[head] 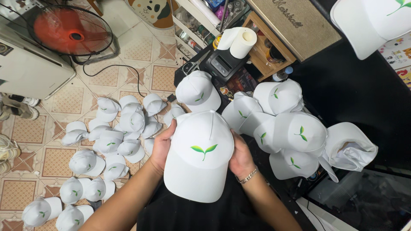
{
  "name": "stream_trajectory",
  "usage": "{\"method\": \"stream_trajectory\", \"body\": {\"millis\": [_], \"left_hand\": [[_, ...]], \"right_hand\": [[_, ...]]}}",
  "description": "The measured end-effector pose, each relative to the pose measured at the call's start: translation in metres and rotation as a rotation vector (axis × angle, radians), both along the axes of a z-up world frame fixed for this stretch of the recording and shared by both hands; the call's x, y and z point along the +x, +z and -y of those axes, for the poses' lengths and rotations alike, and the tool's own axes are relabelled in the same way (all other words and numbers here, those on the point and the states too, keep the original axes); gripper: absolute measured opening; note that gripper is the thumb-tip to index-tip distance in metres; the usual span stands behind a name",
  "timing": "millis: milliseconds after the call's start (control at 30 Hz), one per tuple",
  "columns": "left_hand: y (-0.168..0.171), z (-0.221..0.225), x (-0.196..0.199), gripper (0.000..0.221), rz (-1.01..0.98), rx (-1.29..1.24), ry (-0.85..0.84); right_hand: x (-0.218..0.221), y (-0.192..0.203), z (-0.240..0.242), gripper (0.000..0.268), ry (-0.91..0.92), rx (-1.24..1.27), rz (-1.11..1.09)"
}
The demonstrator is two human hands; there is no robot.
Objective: The person repeatedly picks up white baseball caps from a pile on the floor and a counter, turns them over to check the interior and exterior, and places them back down. The caps feature a green leaf logo on the front.
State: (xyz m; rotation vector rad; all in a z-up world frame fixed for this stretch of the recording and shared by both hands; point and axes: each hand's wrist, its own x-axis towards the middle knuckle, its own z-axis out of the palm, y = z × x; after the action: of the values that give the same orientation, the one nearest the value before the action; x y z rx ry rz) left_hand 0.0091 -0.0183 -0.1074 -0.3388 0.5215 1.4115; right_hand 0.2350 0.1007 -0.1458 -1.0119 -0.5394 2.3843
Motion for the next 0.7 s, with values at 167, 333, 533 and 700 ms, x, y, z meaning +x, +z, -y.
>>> {"method": "stream_trajectory", "body": {"millis": [167,333,533,700], "left_hand": [[-0.007,-0.007,0.003,0.069,-0.018,-0.092,-0.074],[-0.03,-0.008,0.021,0.075,-0.078,-0.149,-0.095],[-0.145,-0.024,0.031,0.053,-0.217,-0.232,0.0],[-0.243,-0.075,0.041,0.055,-0.442,-0.52,0.093]], "right_hand": [[0.026,-0.047,-0.012,0.036,0.023,0.157,-0.061],[0.038,-0.073,-0.008,0.048,0.047,0.168,0.16],[0.07,-0.078,-0.031,0.066,0.001,0.081,0.15],[0.096,-0.052,-0.077,0.066,-0.103,0.036,0.083]]}}
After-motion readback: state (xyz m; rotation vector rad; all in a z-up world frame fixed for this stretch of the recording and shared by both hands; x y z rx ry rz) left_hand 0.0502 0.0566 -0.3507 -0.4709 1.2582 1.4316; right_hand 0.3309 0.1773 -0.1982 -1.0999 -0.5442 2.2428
